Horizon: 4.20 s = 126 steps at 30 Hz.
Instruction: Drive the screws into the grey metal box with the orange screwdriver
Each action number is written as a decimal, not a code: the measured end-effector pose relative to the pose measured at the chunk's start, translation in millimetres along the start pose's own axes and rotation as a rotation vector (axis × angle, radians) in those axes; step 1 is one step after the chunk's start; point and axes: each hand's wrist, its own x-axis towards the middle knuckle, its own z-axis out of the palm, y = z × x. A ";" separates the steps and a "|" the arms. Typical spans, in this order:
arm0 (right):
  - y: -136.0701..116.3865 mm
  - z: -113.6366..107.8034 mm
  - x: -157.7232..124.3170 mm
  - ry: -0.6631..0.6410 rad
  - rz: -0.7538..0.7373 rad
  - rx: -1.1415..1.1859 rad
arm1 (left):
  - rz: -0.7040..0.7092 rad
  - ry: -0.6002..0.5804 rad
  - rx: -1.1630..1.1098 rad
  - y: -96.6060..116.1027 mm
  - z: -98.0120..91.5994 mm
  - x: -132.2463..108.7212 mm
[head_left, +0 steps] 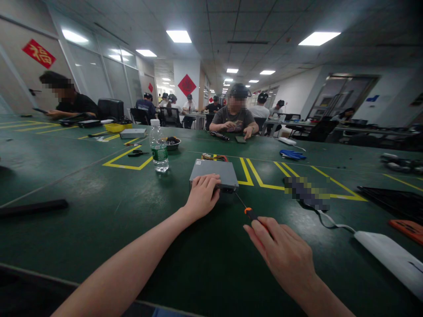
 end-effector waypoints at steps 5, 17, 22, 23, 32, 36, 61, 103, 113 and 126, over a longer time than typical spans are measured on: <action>-7.5 2.7 -1.5 0.002 0.022 0.070 | 0.000 -0.003 -0.004 0.4 -1.0 0.0; 4.8 0.9 -3.3 -0.003 -0.014 0.047 | -0.004 -0.003 -0.005 -0.1 0.2 -0.4; -4.2 0.8 -0.8 -0.010 -0.051 0.079 | 0.002 -0.002 -0.002 0.1 -1.3 0.2; -5.1 1.0 -1.3 -0.008 -0.058 0.066 | 0.003 -0.003 -0.003 0.1 -1.3 0.3; 0.2 -1.4 -2.7 -0.008 0.043 0.011 | 0.002 0.000 -0.001 0.0 -1.0 -0.3; -3.2 0.5 -3.7 0.001 0.004 0.030 | 0.007 -0.006 0.001 -0.7 -1.3 -0.4; 1.4 -0.3 -1.8 0.021 0.034 -0.008 | 0.004 0.002 -0.007 0.6 -0.9 -0.3; -7.3 13.3 10.0 0.080 -0.111 0.186 | -0.002 0.008 -0.021 -0.8 1.6 0.0; -8.1 14.5 12.8 0.085 -0.094 0.145 | -0.003 0.005 -0.013 -0.7 1.4 -0.2; -21.7 14.4 10.9 0.011 -0.090 0.289 | 0.003 0.017 -0.012 0.3 1.5 -0.2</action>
